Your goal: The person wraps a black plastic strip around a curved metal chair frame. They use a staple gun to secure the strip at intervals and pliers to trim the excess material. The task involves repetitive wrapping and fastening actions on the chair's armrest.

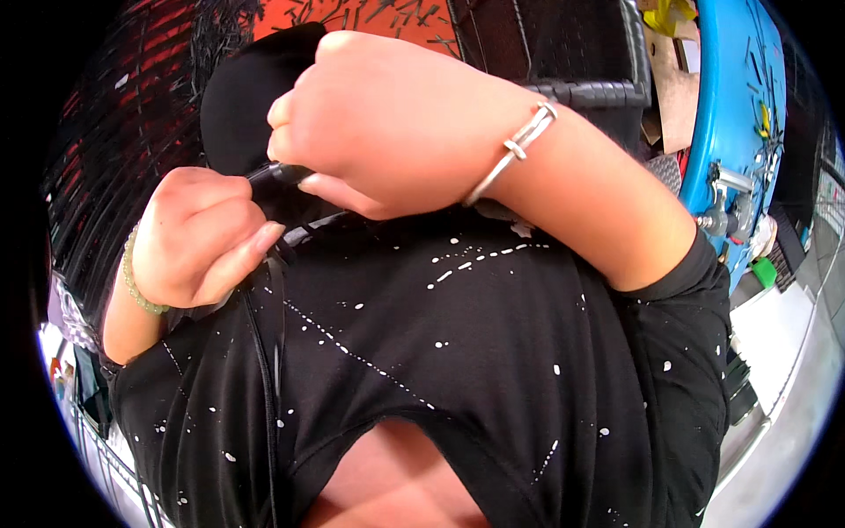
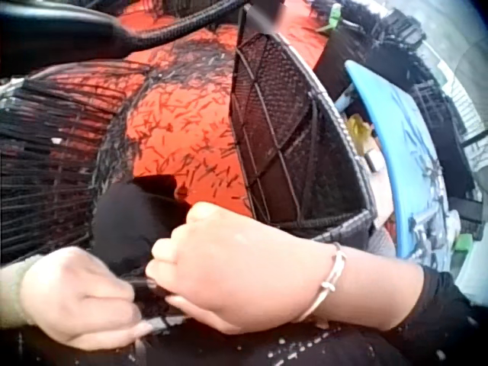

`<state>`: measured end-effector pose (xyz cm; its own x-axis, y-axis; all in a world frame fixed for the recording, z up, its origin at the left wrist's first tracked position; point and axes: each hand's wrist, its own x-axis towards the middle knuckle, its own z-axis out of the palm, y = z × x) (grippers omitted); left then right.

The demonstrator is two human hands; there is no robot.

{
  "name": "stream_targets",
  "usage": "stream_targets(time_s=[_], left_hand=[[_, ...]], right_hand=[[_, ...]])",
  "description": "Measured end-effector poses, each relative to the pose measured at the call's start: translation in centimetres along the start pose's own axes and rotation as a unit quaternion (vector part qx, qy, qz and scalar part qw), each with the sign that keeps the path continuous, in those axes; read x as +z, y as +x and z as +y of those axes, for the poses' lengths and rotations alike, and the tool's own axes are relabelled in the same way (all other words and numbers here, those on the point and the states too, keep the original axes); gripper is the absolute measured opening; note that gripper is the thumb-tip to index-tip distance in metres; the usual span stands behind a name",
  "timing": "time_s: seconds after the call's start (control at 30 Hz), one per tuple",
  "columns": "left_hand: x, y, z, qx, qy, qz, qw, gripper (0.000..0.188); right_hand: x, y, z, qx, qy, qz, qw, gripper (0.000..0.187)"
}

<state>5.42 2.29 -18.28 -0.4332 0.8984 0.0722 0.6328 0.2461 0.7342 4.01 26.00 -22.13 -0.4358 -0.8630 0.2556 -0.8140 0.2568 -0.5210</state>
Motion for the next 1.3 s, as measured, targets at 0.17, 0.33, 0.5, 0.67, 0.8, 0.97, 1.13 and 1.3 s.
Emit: stream_targets(time_s=[0.17,0.33,0.5,0.67,0.8,0.97,1.13,1.3], left_hand=[[-0.7,0.5,0.8,-0.022,0.001,-0.025,0.999,0.021],[-1.3,0.6,0.9,-0.029,-0.019,-0.029,0.999,0.019],[-1.0,0.3,0.7,-0.027,-0.030,-0.024,0.999,0.019],[-1.1,-0.5,0.4,-0.037,-0.034,-0.010,0.999,0.022],[-0.9,-1.0,0.1,-0.049,-0.062,0.016,0.997,0.024],[-0.9,-0.5,-0.2,-0.037,-0.078,0.020,0.996,0.026],[-0.5,0.1,-0.6,-0.021,-0.103,0.025,0.994,0.026],[-0.5,1.8,0.3,-0.030,-0.087,0.039,0.995,0.023]], right_hand=[[0.6,-0.4,0.2,-0.011,0.021,0.057,0.998,0.019],[1.1,-0.6,0.1,-0.020,0.010,0.134,0.991,0.023],[2.0,-0.4,-0.4,0.020,-0.011,0.151,0.988,0.030],[0.9,0.8,-1.0,0.134,0.090,0.051,0.986,0.033],[1.9,0.7,-0.7,0.094,0.050,0.107,0.989,0.031],[-0.4,-1.2,-2.5,0.184,-0.202,0.099,0.957,0.027],[0.7,-3.3,-1.9,0.154,-0.266,0.184,0.934,0.034],[-0.9,-4.0,1.6,0.030,-0.267,0.242,0.932,0.034]])
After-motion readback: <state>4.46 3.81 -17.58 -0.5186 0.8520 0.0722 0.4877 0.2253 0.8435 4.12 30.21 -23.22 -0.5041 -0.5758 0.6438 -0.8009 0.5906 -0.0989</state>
